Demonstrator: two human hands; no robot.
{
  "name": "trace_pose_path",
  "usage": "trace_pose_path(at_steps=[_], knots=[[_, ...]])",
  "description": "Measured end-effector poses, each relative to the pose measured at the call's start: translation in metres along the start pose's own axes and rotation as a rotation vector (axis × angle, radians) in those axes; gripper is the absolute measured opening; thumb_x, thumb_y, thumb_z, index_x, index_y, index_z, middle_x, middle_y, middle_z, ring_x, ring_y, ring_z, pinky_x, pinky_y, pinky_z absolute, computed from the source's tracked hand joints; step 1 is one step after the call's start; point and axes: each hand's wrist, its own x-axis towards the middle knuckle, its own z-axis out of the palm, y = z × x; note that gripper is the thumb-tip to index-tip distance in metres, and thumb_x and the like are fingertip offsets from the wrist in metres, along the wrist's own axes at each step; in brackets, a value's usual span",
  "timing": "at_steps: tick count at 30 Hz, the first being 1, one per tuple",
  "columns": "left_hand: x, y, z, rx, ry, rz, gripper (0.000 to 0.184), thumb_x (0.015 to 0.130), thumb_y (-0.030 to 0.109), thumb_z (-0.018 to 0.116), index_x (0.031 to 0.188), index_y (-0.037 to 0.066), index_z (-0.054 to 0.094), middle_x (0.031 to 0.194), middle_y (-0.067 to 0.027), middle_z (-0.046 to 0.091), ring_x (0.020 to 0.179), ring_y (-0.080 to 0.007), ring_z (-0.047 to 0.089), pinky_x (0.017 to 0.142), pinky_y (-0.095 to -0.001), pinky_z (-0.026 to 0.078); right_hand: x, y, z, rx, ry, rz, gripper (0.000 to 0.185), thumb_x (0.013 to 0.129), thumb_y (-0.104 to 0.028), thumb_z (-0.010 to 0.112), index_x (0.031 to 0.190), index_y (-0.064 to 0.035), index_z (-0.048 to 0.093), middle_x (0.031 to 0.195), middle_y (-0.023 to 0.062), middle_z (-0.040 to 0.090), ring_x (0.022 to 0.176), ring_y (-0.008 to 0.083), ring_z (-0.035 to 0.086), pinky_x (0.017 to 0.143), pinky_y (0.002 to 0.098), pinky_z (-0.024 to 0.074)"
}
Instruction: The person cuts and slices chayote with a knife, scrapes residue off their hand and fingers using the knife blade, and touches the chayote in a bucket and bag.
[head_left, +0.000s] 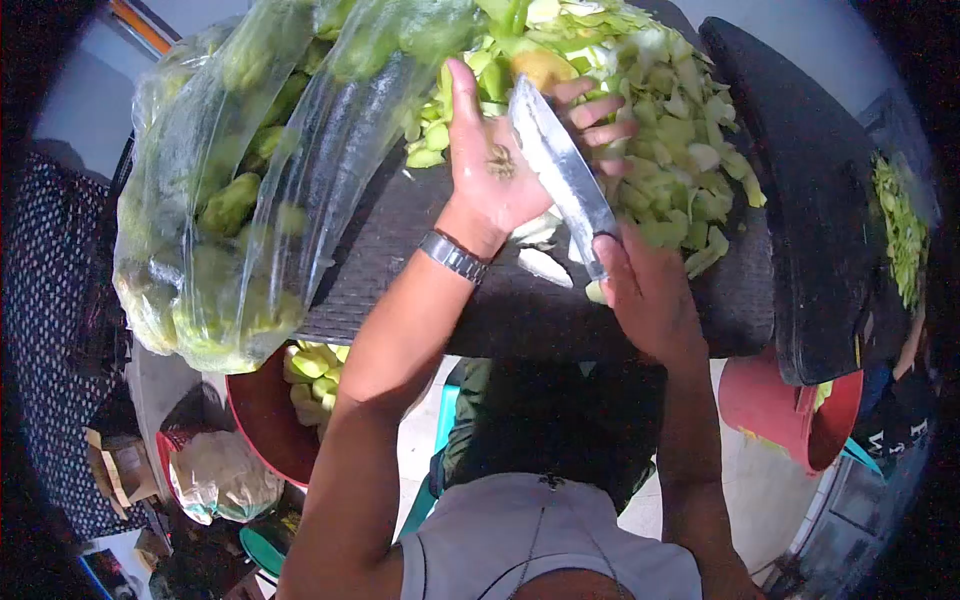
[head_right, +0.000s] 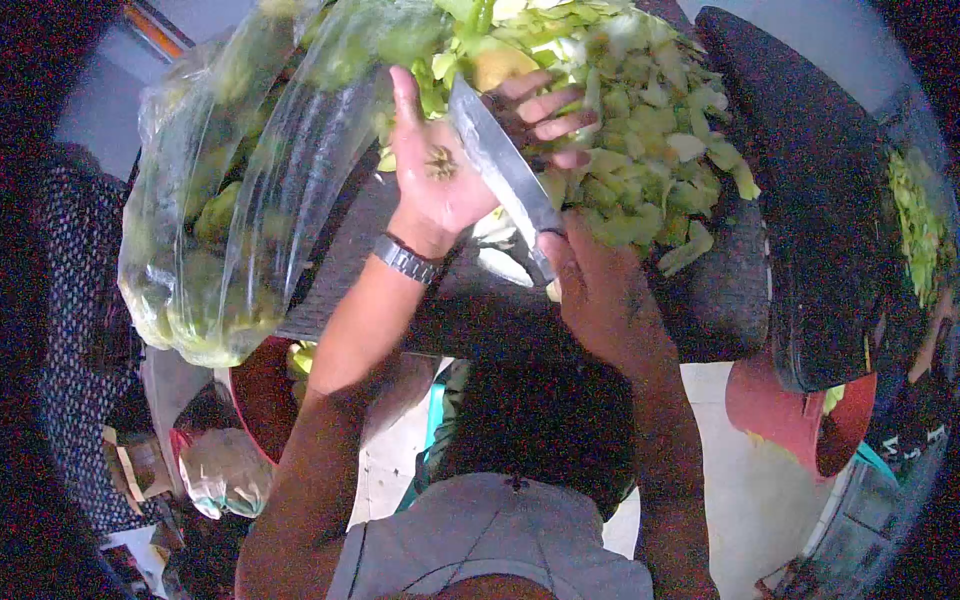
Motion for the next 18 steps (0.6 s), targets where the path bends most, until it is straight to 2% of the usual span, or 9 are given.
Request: trace_pose_path(at_steps=[1,4,6,8,10,12,14,18], knots=[[-0.001,-0.001,-0.001,0.007,-0.005,0.008,0.138,0.071,0.101,0.043,0.152,-0.009,0.031,0.153,-0.0337,0.040,0.140,-0.0526,0.041,0.114,-0.0690,0.031,0.000,-0.002,-0.001,0.001,-0.023,-0.013,0.021,0.105,-0.020,0.054,0.106,-0.0001,0.059,0.062,0.0120,0.055,0.053,0.0259,0.059,0.055,0.0403,0.0446],[0.004,0.004,-0.006,0.049,-0.100,0.021,0.135,0.072,0.100,0.045,0.151,-0.009,0.033,0.154,-0.0347,0.039,0.141,-0.0531,0.039,0.115,-0.0691,0.029,0.000,-0.004,-0.005,0.047,-0.146,0.024,0.022,0.105,-0.021,0.055,0.106,0.0005,0.059,0.063,0.0103,0.055,0.054,0.0221,0.057,0.055,0.0383,0.0444],[0.002,0.000,-0.004,0.015,-0.080,0.013,0.131,0.075,0.098,0.044,0.150,-0.008,0.035,0.153,-0.0339,0.041,0.142,-0.0533,0.039,0.115,-0.0672,0.030,-0.001,-0.004,-0.004,0.089,-0.140,0.089,0.023,0.106,-0.022,0.054,0.105,0.0004,0.059,0.063,0.0093,0.055,0.054,0.0201,0.057,0.054,0.0372,0.0443],[-0.001,-0.004,0.002,0.009,-0.021,0.019,0.130,0.076,0.098,0.044,0.150,-0.008,0.035,0.151,-0.0329,0.043,0.142,-0.0531,0.039,0.115,-0.0658,0.032,0.004,-0.005,0.000,0.127,-0.037,0.152,0.023,0.106,-0.023,0.054,0.104,-0.0003,0.060,0.063,0.0084,0.056,0.054,0.0187,0.056,0.054,0.0364,0.0444],[0.000,-0.003,-0.001,0.019,0.000,0.027,0.128,0.076,0.097,0.045,0.149,-0.008,0.038,0.149,-0.0331,0.046,0.142,-0.0537,0.040,0.115,-0.0668,0.032,0.003,-0.008,0.004,0.099,-0.058,0.083,0.024,0.107,-0.023,0.053,0.106,-0.0005,0.060,0.064,0.0091,0.056,0.054,0.0189,0.057,0.054,0.0363,0.0449],[0.001,-0.001,-0.002,0.050,0.013,0.041,0.128,0.075,0.097,0.046,0.148,-0.008,0.040,0.148,-0.0344,0.046,0.141,-0.0542,0.040,0.114,-0.0678,0.032,0.002,-0.010,0.004,0.098,-0.082,0.090,0.025,0.106,-0.025,0.054,0.108,-0.0007,0.060,0.068,0.0152,0.059,0.061,0.0294,0.060,0.058,0.0425,0.0464],[0.001,-0.002,-0.004,0.011,0.017,0.025,0.126,0.076,0.097,0.045,0.146,-0.007,0.042,0.145,-0.0343,0.049,0.138,-0.0537,0.044,0.111,-0.0656,0.036,0.001,-0.013,0.000,0.128,-0.104,0.172,0.027,0.105,-0.027,0.055,0.111,-0.0009,0.060,0.076,0.0269,0.063,0.074,0.0501,0.065,0.065,0.0551,0.0488],[0.001,-0.004,-0.003,-0.013,0.026,0.011,0.119,0.078,0.096,0.044,0.137,-0.006,0.052,0.143,-0.0338,0.051,0.134,-0.0519,0.047,0.111,-0.0644,0.037,0.007,-0.025,-0.001,0.128,-0.139,0.265,0.028,0.105,-0.026,0.055,0.112,0.0003,0.060,0.078,0.0275,0.064,0.075,0.0493,0.065,0.066,0.0542,0.0495]])
